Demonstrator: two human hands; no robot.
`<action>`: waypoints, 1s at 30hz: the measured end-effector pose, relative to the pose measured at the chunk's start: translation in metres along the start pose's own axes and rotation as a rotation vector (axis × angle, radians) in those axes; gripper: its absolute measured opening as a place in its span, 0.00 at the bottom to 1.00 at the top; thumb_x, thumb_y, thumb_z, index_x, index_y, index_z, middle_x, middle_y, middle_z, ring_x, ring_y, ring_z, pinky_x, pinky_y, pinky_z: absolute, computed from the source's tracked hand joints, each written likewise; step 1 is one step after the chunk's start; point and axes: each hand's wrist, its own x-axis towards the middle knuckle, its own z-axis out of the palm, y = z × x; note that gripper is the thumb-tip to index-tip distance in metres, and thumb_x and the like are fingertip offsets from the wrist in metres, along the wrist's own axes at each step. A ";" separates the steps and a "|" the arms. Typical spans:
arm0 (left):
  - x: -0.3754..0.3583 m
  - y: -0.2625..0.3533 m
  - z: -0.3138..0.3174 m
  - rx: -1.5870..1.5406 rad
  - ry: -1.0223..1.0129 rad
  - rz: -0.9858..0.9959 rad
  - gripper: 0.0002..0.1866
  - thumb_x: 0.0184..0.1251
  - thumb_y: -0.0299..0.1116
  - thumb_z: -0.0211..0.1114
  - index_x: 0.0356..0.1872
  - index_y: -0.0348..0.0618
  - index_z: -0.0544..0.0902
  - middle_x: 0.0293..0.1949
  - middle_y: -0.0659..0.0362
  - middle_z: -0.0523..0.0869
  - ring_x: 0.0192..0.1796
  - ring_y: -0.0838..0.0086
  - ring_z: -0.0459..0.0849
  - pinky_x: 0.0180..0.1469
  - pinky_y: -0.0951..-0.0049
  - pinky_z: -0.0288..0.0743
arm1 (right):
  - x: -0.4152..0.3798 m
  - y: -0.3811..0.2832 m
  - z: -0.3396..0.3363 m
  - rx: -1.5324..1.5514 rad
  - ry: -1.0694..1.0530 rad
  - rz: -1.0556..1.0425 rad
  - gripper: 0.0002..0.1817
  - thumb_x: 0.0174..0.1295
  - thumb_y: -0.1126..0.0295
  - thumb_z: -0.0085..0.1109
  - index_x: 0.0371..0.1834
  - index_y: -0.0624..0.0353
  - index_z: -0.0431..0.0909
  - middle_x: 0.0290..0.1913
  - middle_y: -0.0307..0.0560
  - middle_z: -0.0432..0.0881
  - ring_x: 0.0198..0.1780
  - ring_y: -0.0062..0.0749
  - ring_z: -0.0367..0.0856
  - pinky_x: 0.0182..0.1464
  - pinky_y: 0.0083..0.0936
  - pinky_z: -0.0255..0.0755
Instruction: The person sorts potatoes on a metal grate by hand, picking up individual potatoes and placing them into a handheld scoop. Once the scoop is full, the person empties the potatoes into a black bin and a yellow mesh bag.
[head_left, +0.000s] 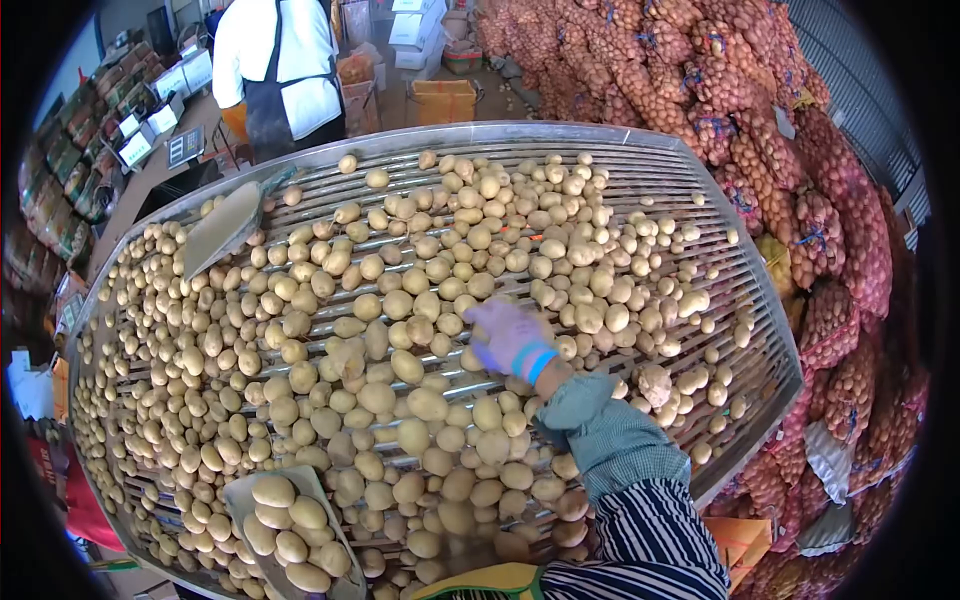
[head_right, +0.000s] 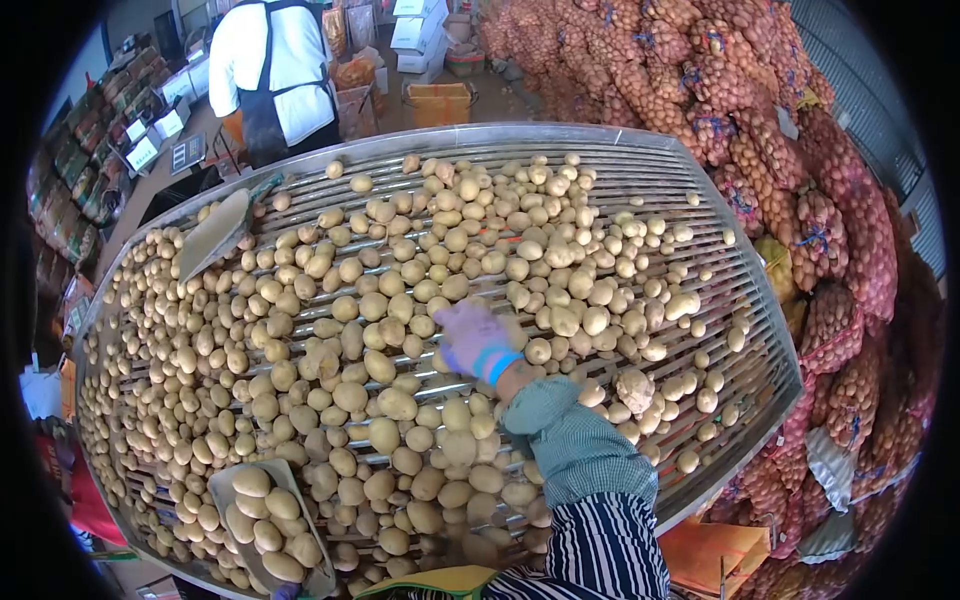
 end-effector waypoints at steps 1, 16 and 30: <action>-0.003 0.002 -0.001 0.285 0.032 0.148 0.12 0.69 0.22 0.48 0.42 0.32 0.81 0.36 0.55 0.85 0.36 0.68 0.81 0.40 0.67 0.78 | -0.009 -0.005 0.004 0.002 0.002 0.000 0.22 0.55 0.59 0.60 0.55 0.46 0.78 0.53 0.51 0.75 0.52 0.50 0.77 0.57 0.44 0.72; 0.027 -0.032 -0.009 -0.479 0.031 -0.117 0.09 0.57 0.34 0.58 0.29 0.39 0.80 0.28 0.56 0.83 0.27 0.65 0.82 0.28 0.67 0.79 | -0.043 0.111 -0.058 0.570 0.355 0.217 0.22 0.63 0.55 0.59 0.54 0.57 0.80 0.47 0.54 0.85 0.47 0.40 0.84 0.50 0.32 0.77; -0.003 0.023 0.014 -0.529 0.042 -0.171 0.10 0.56 0.35 0.60 0.31 0.37 0.81 0.28 0.54 0.84 0.25 0.62 0.84 0.23 0.66 0.80 | -0.011 0.177 -0.070 -0.069 0.069 0.378 0.23 0.57 0.44 0.57 0.52 0.42 0.81 0.58 0.47 0.75 0.61 0.45 0.75 0.62 0.43 0.68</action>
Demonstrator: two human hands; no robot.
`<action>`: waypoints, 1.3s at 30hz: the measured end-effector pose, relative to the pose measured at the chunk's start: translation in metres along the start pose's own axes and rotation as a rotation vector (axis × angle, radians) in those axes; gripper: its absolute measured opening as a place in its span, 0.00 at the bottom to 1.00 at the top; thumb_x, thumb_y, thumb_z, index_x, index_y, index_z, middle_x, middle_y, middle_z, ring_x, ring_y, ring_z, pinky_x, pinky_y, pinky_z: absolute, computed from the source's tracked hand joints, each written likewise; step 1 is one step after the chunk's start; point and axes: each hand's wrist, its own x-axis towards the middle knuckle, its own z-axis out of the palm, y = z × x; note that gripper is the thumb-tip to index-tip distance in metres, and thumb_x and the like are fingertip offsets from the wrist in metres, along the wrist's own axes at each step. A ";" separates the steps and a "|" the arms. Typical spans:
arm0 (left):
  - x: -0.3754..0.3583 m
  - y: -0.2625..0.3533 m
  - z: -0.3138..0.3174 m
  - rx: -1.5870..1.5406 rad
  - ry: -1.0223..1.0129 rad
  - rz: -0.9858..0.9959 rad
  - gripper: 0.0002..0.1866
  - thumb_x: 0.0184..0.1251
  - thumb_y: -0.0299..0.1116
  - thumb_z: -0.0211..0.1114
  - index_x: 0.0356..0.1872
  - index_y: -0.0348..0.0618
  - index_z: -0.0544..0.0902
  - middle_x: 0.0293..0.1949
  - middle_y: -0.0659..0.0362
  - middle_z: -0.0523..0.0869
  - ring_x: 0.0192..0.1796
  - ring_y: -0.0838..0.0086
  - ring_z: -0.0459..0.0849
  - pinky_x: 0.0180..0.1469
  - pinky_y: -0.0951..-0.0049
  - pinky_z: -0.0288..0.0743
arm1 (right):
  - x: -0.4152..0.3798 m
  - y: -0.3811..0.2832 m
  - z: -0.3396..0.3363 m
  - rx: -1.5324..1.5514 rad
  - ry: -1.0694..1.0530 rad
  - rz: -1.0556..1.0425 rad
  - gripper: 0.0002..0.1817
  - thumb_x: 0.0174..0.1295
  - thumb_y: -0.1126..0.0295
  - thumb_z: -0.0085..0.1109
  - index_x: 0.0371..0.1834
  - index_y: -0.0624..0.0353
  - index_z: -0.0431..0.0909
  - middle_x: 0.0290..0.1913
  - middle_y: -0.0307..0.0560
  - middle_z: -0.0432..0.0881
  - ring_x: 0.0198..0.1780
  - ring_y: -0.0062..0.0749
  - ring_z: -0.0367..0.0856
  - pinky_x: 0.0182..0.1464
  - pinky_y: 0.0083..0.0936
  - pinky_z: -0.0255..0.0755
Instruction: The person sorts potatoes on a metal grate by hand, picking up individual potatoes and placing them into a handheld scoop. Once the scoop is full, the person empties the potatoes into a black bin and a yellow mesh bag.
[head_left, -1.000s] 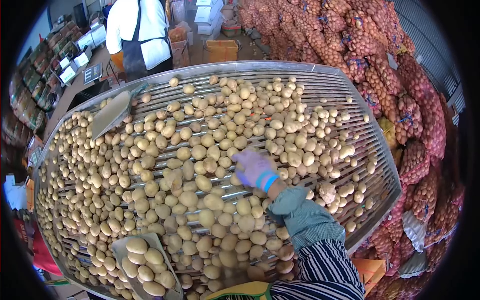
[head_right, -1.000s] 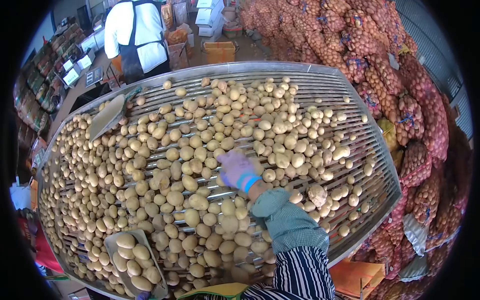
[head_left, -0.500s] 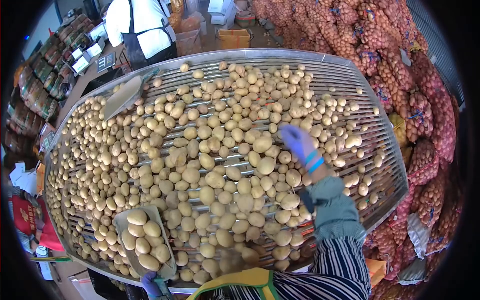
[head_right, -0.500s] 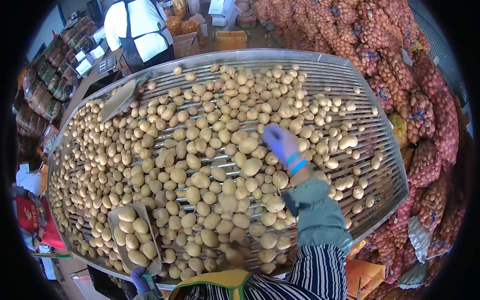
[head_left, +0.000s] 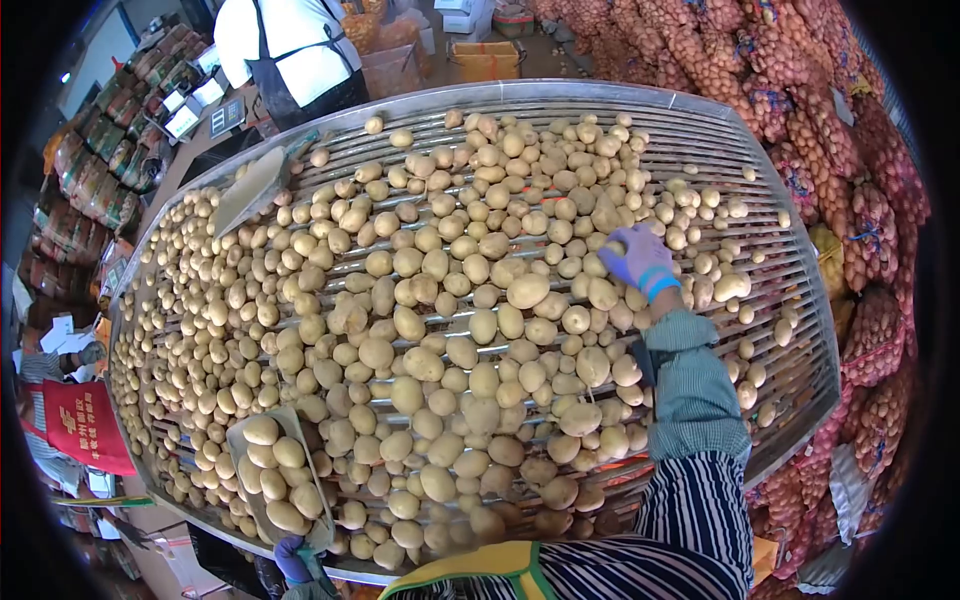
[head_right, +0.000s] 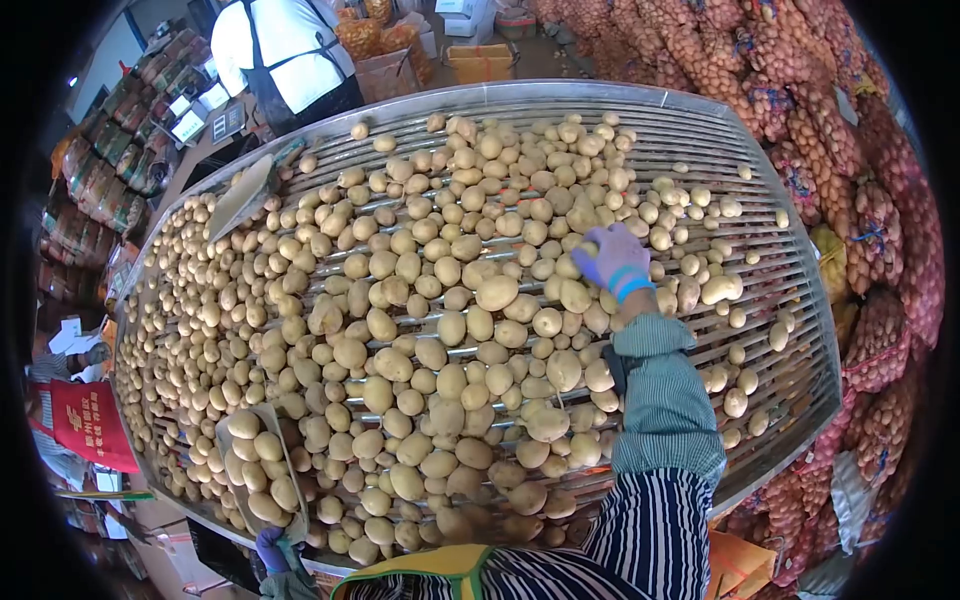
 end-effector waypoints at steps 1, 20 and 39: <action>0.000 -0.001 0.003 0.062 0.038 -0.008 0.10 0.55 0.37 0.59 0.30 0.39 0.80 0.26 0.54 0.84 0.23 0.63 0.82 0.23 0.67 0.78 | -0.009 -0.013 -0.006 -0.029 -0.046 -0.047 0.23 0.55 0.46 0.60 0.51 0.42 0.80 0.57 0.48 0.74 0.60 0.45 0.75 0.61 0.44 0.68; 0.023 -0.036 -0.029 0.140 -0.025 0.207 0.06 0.54 0.20 0.59 0.30 0.34 0.84 0.31 0.56 0.85 0.34 0.72 0.83 0.38 0.70 0.79 | -0.056 -0.118 0.026 -0.198 -0.159 -0.492 0.35 0.52 0.59 0.68 0.66 0.35 0.68 0.63 0.48 0.72 0.59 0.49 0.77 0.58 0.43 0.73; -0.021 0.009 0.051 -0.073 -0.138 0.146 0.24 0.50 0.24 0.60 0.54 0.35 0.78 0.40 0.58 0.85 0.39 0.71 0.84 0.40 0.72 0.79 | -0.252 -0.350 0.021 1.111 -1.140 -0.615 0.29 0.60 0.59 0.64 0.61 0.64 0.71 0.42 0.45 0.79 0.35 0.28 0.80 0.35 0.22 0.76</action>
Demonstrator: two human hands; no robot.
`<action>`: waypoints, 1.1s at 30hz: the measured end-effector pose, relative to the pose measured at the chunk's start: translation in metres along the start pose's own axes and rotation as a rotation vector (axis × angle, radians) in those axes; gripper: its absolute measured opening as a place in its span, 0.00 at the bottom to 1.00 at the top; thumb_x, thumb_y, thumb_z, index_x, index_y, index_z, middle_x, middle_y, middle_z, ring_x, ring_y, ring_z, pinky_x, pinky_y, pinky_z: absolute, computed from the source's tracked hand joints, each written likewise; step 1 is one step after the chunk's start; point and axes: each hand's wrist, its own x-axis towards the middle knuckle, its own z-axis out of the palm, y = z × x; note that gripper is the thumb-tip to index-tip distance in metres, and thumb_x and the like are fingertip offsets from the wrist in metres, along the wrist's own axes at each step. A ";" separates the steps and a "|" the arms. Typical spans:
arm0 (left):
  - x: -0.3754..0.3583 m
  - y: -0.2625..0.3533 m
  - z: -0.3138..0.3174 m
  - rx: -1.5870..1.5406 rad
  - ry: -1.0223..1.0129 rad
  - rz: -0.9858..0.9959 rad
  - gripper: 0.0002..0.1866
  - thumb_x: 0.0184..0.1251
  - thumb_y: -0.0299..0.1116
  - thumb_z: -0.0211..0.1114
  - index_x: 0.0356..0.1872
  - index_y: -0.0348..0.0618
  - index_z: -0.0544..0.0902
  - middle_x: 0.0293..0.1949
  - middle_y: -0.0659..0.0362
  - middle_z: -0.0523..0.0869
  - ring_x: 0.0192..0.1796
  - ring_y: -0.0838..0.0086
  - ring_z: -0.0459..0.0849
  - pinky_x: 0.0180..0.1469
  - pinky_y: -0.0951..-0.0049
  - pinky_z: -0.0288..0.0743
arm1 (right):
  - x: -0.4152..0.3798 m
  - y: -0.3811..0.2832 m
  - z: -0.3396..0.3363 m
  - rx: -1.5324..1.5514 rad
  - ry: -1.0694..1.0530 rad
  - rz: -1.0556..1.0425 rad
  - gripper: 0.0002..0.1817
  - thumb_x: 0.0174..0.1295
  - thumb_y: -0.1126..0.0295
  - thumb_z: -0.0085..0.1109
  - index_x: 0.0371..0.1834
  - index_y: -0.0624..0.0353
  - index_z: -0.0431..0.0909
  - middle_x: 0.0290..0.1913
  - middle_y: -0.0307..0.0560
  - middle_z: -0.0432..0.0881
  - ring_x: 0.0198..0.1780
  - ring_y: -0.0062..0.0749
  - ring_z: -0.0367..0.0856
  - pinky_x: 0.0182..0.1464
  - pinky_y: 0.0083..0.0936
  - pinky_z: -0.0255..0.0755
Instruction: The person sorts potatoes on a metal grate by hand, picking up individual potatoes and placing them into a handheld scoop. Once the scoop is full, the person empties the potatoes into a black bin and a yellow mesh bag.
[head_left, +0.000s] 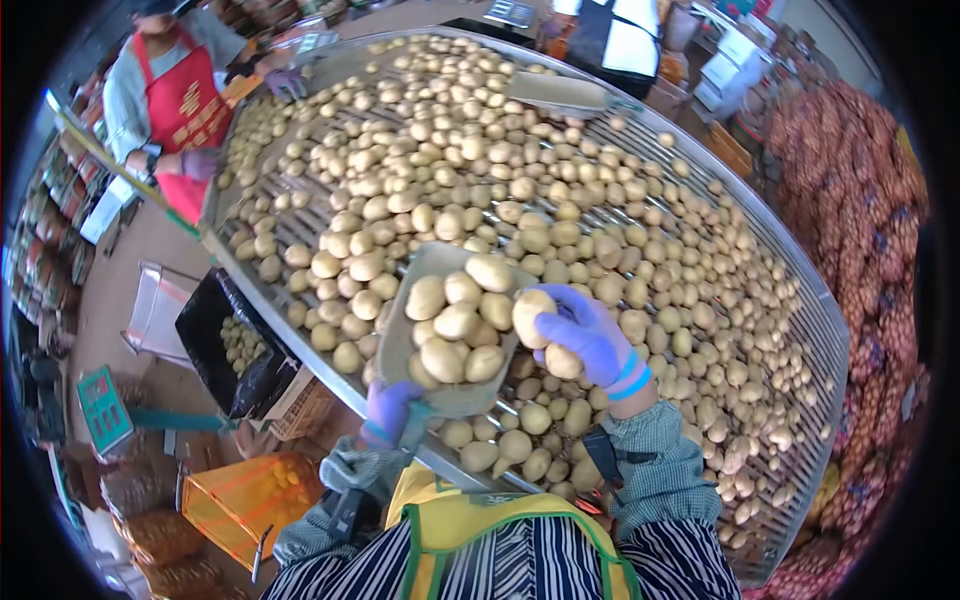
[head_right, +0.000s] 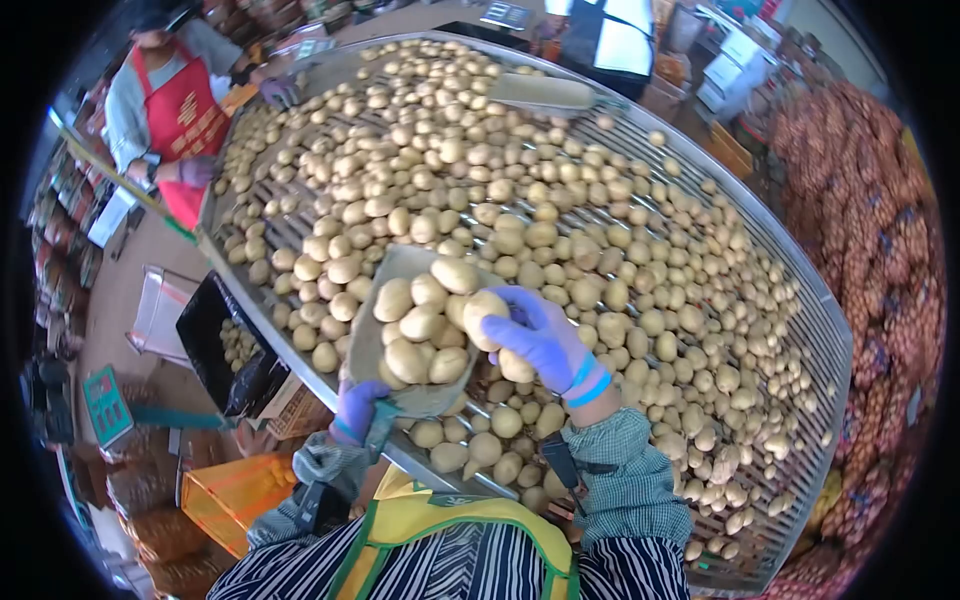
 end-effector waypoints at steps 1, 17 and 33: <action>0.000 -0.001 0.000 -0.026 -0.014 -0.006 0.24 0.51 0.24 0.60 0.54 0.34 0.77 0.40 0.58 0.85 0.39 0.70 0.84 0.40 0.72 0.79 | 0.008 0.001 0.014 -0.078 -0.014 0.005 0.30 0.56 0.62 0.69 0.60 0.64 0.73 0.41 0.44 0.80 0.35 0.26 0.80 0.38 0.23 0.77; -0.008 0.002 0.006 -0.105 -0.095 0.088 0.21 0.54 0.24 0.58 0.51 0.30 0.78 0.39 0.57 0.84 0.39 0.73 0.83 0.40 0.74 0.77 | 0.057 -0.013 0.111 -1.148 0.127 -0.096 0.23 0.57 0.49 0.64 0.53 0.47 0.81 0.39 0.48 0.85 0.42 0.44 0.85 0.44 0.39 0.78; -0.003 0.006 -0.003 -0.167 -0.101 -0.085 0.16 0.55 0.24 0.60 0.46 0.29 0.79 0.37 0.53 0.83 0.36 0.69 0.83 0.37 0.69 0.79 | 0.011 0.078 0.058 -1.006 0.522 -0.587 0.16 0.68 0.64 0.55 0.55 0.60 0.77 0.49 0.57 0.79 0.54 0.53 0.77 0.59 0.40 0.69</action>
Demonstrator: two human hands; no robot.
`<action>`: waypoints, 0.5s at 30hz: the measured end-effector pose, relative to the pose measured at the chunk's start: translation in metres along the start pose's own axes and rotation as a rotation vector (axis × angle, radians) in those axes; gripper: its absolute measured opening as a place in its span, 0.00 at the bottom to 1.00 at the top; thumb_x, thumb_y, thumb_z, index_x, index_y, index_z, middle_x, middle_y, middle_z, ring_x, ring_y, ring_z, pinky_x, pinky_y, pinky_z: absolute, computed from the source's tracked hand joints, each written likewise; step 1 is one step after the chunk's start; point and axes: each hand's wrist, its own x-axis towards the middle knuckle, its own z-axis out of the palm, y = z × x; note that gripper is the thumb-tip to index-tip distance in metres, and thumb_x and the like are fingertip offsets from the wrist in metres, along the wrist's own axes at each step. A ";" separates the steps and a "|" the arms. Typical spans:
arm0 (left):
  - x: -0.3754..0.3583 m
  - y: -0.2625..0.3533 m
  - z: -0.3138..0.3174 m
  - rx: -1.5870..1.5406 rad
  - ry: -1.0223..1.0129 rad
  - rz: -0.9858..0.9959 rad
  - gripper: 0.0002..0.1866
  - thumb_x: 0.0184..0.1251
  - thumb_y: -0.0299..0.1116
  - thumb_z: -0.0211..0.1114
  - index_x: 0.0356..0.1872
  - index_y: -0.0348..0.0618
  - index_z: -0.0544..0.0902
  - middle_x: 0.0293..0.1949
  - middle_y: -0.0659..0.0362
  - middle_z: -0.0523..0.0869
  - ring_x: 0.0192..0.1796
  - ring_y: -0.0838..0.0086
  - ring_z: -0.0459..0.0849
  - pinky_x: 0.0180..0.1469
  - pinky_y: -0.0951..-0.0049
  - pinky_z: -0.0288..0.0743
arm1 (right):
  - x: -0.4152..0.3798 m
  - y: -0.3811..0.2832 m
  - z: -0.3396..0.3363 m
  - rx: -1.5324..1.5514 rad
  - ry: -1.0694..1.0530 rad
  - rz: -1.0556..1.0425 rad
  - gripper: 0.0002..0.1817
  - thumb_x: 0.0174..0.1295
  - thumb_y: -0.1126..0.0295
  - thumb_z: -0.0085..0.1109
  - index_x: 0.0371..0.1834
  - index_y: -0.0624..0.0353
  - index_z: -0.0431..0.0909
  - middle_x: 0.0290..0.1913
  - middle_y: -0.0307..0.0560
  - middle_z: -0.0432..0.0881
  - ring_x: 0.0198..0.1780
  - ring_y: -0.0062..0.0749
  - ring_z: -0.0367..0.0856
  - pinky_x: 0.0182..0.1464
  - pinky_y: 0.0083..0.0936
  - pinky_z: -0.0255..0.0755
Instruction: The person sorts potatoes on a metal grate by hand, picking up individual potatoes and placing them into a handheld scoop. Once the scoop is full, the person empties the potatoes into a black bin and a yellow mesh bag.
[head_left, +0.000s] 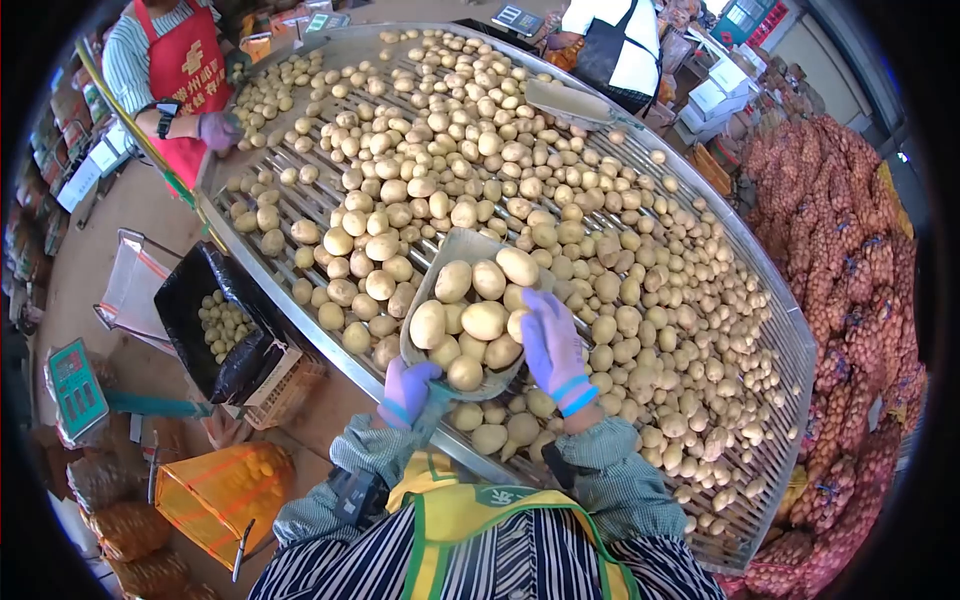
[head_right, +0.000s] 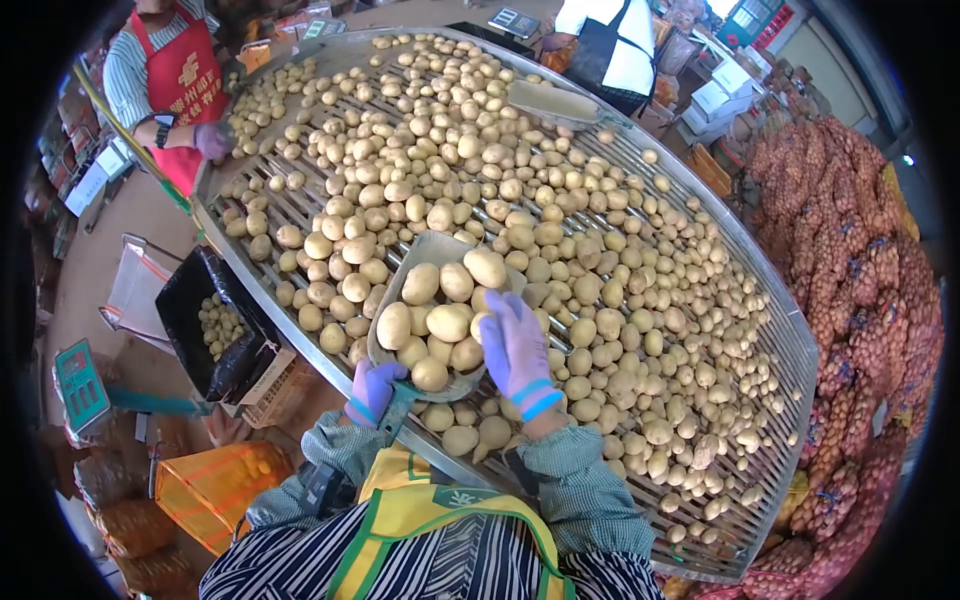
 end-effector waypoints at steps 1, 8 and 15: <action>0.000 -0.003 -0.004 0.240 0.006 0.119 0.15 0.55 0.24 0.61 0.44 0.29 0.79 0.37 0.52 0.83 0.36 0.68 0.83 0.38 0.69 0.80 | -0.004 0.002 -0.008 0.185 0.038 0.066 0.19 0.68 0.64 0.56 0.59 0.58 0.75 0.52 0.58 0.78 0.53 0.50 0.79 0.57 0.38 0.72; 0.020 -0.058 -0.032 0.830 0.188 0.719 0.11 0.48 0.28 0.72 0.33 0.36 0.85 0.34 0.52 0.84 0.34 0.58 0.84 0.37 0.67 0.80 | -0.075 0.066 -0.091 0.379 0.148 0.667 0.17 0.68 0.64 0.57 0.50 0.68 0.79 0.41 0.46 0.84 0.44 0.28 0.82 0.47 0.24 0.76; -0.080 -0.003 -0.008 0.069 0.299 0.249 0.05 0.51 0.25 0.65 0.28 0.33 0.85 0.26 0.55 0.86 0.28 0.71 0.84 0.32 0.72 0.78 | -0.153 0.111 -0.083 0.364 -0.034 0.678 0.17 0.68 0.63 0.58 0.50 0.68 0.80 0.40 0.47 0.84 0.41 0.25 0.81 0.47 0.24 0.76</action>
